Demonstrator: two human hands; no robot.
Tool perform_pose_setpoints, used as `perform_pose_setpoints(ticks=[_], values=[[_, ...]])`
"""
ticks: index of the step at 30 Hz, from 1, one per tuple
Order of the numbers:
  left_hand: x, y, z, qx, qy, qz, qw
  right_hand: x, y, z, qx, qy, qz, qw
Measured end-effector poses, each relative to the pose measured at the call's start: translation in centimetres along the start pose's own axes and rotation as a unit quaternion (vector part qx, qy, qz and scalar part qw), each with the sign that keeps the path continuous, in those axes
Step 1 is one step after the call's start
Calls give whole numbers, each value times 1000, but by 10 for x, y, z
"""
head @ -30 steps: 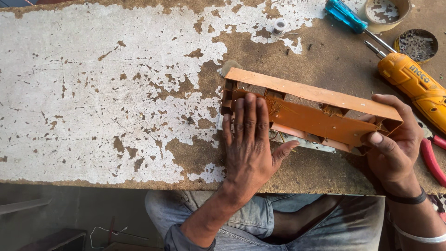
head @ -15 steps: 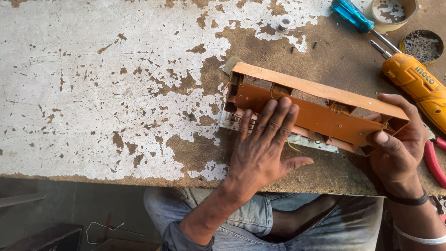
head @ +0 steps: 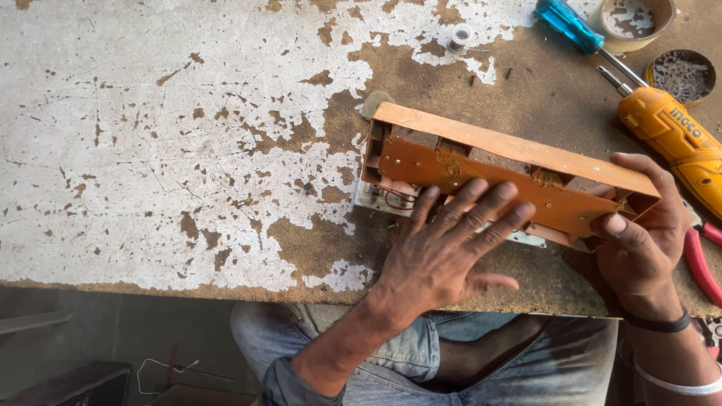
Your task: The person uses a soldering iron to heat and manipulate a small orange plastic housing and a white electrical switch plate with wires. They then brush the housing with a small brush and continue using the soldering iron on the housing.
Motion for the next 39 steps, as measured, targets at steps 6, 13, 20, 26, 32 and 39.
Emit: perform_pose_setpoints(ticks=[6, 13, 20, 26, 32, 39], values=[[-29, -5, 12, -89, -7, 9, 996, 1, 0, 0, 3, 2, 2, 1000], [-40, -5, 24, -148, -50, 300, 941, 0, -2, -2, -6, -9, 4, 1000], [2, 9, 21, -246, 52, -188, 949, 0, -3, -2, -8, -6, 3, 1000], [1, 8, 17, -197, 25, -165, 966, 2, -2, 0, -3, 0, 3, 1000], [-28, -3, 12, -41, -34, 299, 953, 1, -3, 0, -4, 20, 5, 1000], [-30, -5, 7, -1, 8, -4, 1000, 1, -3, -1, -2, -1, 0, 1000]])
Point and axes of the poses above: each hand's wrist, its own y-axis away from the middle knuckle, its own x-axis out of the palm, z = x × y, the point moved 1 cm from there along -y, towards the middle knuckle, and after that the axes turned 13 degrees about -y, right-handed, at the moved point
